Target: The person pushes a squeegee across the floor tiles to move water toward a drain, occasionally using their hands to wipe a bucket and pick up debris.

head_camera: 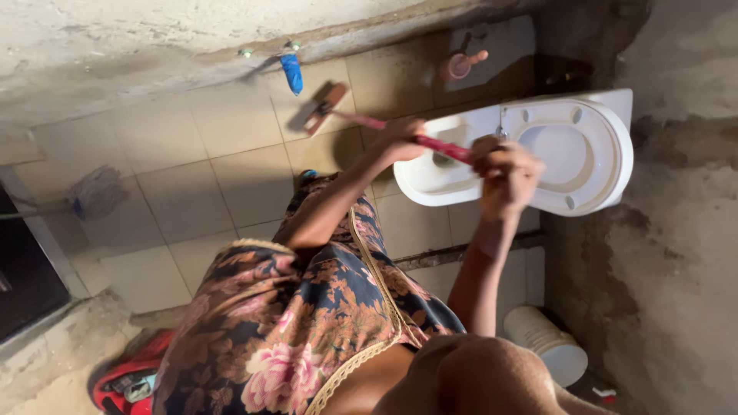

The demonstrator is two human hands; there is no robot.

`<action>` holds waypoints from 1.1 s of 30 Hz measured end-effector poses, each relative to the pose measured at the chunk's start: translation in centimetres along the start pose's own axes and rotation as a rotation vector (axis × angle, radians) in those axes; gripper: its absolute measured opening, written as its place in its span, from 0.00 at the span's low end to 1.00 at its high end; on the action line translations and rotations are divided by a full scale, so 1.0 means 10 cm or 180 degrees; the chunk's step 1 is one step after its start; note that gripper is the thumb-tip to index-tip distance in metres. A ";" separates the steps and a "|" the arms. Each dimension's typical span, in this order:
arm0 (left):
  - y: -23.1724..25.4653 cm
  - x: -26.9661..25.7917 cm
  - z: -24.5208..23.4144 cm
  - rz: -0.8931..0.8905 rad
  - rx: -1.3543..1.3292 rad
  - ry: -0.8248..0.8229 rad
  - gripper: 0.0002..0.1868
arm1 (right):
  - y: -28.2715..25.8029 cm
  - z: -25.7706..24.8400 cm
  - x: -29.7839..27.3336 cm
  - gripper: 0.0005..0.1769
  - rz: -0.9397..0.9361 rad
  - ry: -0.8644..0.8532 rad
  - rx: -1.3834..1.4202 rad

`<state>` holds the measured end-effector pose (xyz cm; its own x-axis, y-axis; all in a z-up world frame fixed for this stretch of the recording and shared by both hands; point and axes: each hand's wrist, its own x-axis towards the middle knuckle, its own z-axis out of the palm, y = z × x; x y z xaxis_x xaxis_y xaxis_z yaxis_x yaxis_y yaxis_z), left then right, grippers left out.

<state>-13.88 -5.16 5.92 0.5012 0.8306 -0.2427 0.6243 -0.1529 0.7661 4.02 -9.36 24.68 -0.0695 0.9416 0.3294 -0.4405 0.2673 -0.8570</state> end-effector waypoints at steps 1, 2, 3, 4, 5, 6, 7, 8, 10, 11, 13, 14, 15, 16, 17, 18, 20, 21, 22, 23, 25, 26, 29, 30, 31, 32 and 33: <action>-0.18 -0.20 -0.08 -0.0154 -0.0030 0.0116 0.06 | 0.14 0.04 -0.13 0.23 0.0419 0.0055 0.0152; -0.38 -0.40 -0.14 -0.0314 -0.0066 0.0227 0.04 | 0.31 0.12 -0.30 0.23 0.0851 0.0105 0.0298; -0.61 -0.57 -0.18 -0.0475 -0.0101 0.0339 0.03 | 0.58 0.14 -0.29 0.22 0.1193 0.0152 -0.0170; -0.87 -0.71 -0.19 -0.0440 0.0024 0.0599 0.06 | 0.89 0.24 -0.35 0.18 0.1443 0.0388 -0.0167; -1.12 -0.84 -0.15 -0.0406 0.0152 0.0857 0.10 | 1.16 0.38 -0.46 0.14 0.1688 0.0627 -0.0174; -1.37 -0.95 -0.14 -0.0532 0.0328 0.0787 0.11 | 1.40 0.52 -0.54 0.15 0.1520 0.0408 0.0165; -1.61 -1.04 -0.13 -0.0661 0.0501 0.0717 0.12 | 1.59 0.63 -0.59 0.22 0.1344 0.0192 0.0498; -1.79 -1.12 -0.07 -0.0582 0.0508 0.0917 0.11 | 1.70 0.73 -0.68 0.22 0.1467 0.0309 0.0176; -2.06 -1.17 -0.04 -0.0399 0.0529 0.1320 0.08 | 1.83 0.86 -0.76 0.22 0.1678 0.0547 -0.0479; -2.08 -1.13 0.01 -0.0515 0.0539 0.1071 0.10 | 1.82 0.86 -0.78 0.22 0.1488 0.0595 -0.0388; -1.97 -0.95 0.08 -0.0739 0.0570 0.0588 0.14 | 1.73 0.84 -0.79 0.22 0.1089 0.0672 -0.0201; -1.86 -0.89 0.12 -0.0469 0.0499 0.0817 0.13 | 1.64 0.79 -0.79 0.21 0.1097 0.0745 -0.0228; -1.72 -0.82 0.17 -0.0199 0.0424 0.1045 0.11 | 1.51 0.70 -0.76 0.21 0.1105 0.0818 -0.0256; -1.58 -0.73 0.19 0.0080 0.0352 0.1282 0.10 | 1.39 0.61 -0.72 0.20 0.1099 0.0883 -0.0283; -1.43 -0.67 0.23 -0.0039 0.0257 0.1217 0.09 | 1.24 0.54 -0.71 0.21 0.1137 0.0945 -0.0420; -1.30 -0.61 0.28 -0.0164 0.0170 0.1153 0.09 | 1.08 0.49 -0.71 0.22 0.1177 0.1003 -0.0545; -1.10 -0.25 0.44 -0.0582 0.0010 -0.0135 0.11 | 0.79 0.39 -0.68 0.18 0.1167 0.1186 -0.0914; -1.08 -0.11 0.53 -0.0048 -0.0135 0.0310 0.06 | 0.72 0.35 -0.63 0.18 0.0898 0.1145 -0.0926; -1.07 0.01 0.66 0.0490 -0.0292 0.0748 0.05 | 0.64 0.29 -0.59 0.19 0.0633 0.1102 -0.0946; -1.06 0.16 0.80 0.0786 -0.0345 0.0808 0.06 | 0.55 0.23 -0.57 0.19 0.0609 0.1234 -0.1038; -1.06 0.52 1.04 0.1388 -0.0432 0.0930 0.09 | 0.42 0.14 -0.53 0.20 0.0540 0.1500 -0.1206; -1.02 0.65 1.15 0.1685 -0.0484 0.0974 0.10 | 0.36 0.14 -0.55 0.19 0.0554 0.1576 -0.1208; -0.84 0.95 1.26 0.2234 -0.0501 0.0985 0.13 | 0.24 0.10 -0.49 0.19 0.0452 0.1740 -0.1246; -0.78 0.97 1.32 0.2327 -0.0505 0.0952 0.14 | 0.21 0.11 -0.48 0.20 0.0392 0.1784 -0.1293; -0.70 1.02 1.36 0.2365 -0.0525 0.1001 0.13 | 0.17 0.14 -0.48 0.21 0.0333 0.1828 -0.1341; -0.63 1.10 1.35 0.2408 -0.0522 0.1060 0.12 | 0.12 0.17 -0.47 0.20 0.0283 0.1810 -0.1356; -0.57 1.14 1.35 0.2451 -0.0519 0.1118 0.11 | 0.04 0.20 -0.48 0.19 0.0234 0.1792 -0.1371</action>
<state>-3.65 -2.04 -9.24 0.5184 0.6487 0.5572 0.0792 -0.6852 0.7240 2.37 -14.21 23.50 0.4386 0.8920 0.1097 -0.0516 0.1469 -0.9878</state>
